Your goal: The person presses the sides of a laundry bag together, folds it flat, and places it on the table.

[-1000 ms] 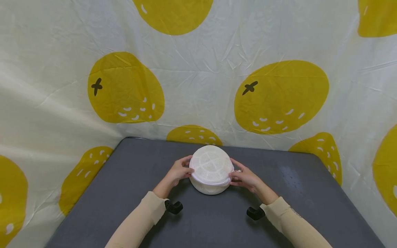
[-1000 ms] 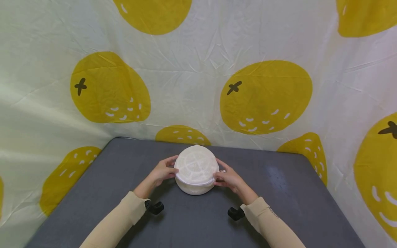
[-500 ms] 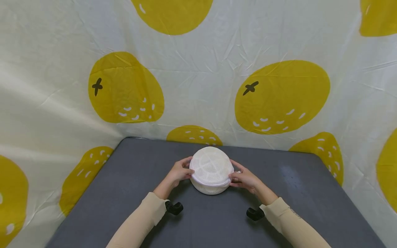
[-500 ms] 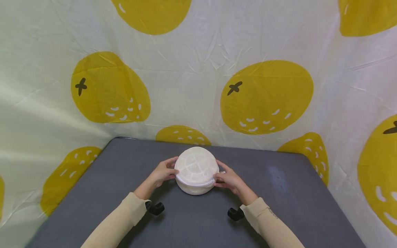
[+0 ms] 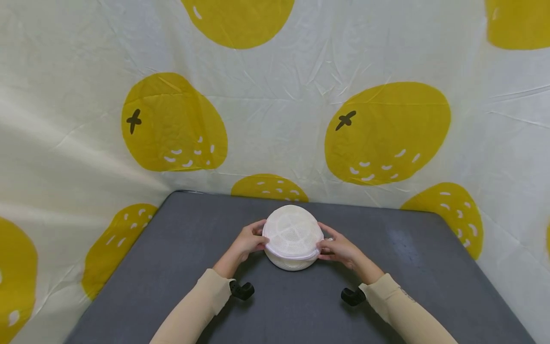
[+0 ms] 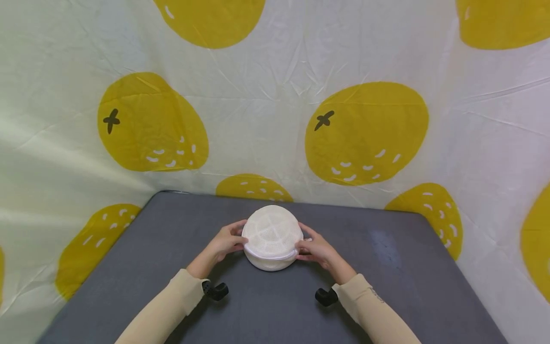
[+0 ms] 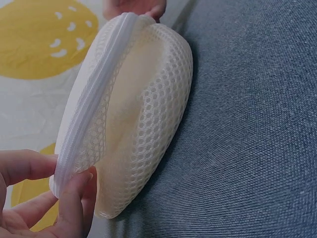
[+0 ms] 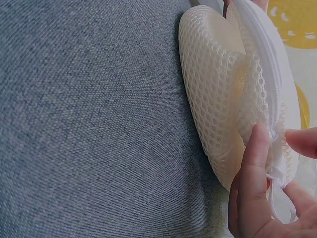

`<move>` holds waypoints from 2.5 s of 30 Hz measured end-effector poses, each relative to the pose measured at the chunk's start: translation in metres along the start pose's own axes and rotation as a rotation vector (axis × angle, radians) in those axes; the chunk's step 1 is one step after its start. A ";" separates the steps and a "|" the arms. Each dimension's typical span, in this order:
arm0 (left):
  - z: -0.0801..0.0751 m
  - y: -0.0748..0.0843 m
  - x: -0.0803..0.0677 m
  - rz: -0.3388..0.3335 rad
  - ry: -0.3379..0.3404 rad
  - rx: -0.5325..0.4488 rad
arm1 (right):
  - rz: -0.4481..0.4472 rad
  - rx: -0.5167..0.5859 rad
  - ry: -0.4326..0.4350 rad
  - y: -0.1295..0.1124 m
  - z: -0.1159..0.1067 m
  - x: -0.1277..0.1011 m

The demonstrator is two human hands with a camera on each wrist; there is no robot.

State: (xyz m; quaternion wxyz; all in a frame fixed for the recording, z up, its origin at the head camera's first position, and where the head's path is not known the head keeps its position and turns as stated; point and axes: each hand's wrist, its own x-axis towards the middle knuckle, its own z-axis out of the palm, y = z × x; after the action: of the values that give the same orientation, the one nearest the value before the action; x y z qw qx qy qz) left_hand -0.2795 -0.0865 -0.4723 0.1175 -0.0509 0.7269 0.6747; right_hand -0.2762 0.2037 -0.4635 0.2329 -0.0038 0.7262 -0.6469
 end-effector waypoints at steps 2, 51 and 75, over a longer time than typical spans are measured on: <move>0.000 -0.001 0.000 0.001 0.001 0.006 | -0.003 0.000 -0.008 0.001 0.000 0.001; 0.003 -0.006 0.004 0.067 0.048 0.120 | -0.136 -0.359 -0.004 -0.006 -0.005 0.004; 0.005 -0.017 0.013 0.128 0.054 0.251 | -0.197 -0.475 -0.019 -0.004 -0.006 0.012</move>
State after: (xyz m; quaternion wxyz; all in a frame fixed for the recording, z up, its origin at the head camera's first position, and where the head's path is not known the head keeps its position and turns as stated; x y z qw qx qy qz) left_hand -0.2873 -0.0816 -0.4925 0.0601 -0.0072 0.8103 0.5829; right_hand -0.2903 0.2046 -0.4637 0.1680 -0.1354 0.8515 -0.4778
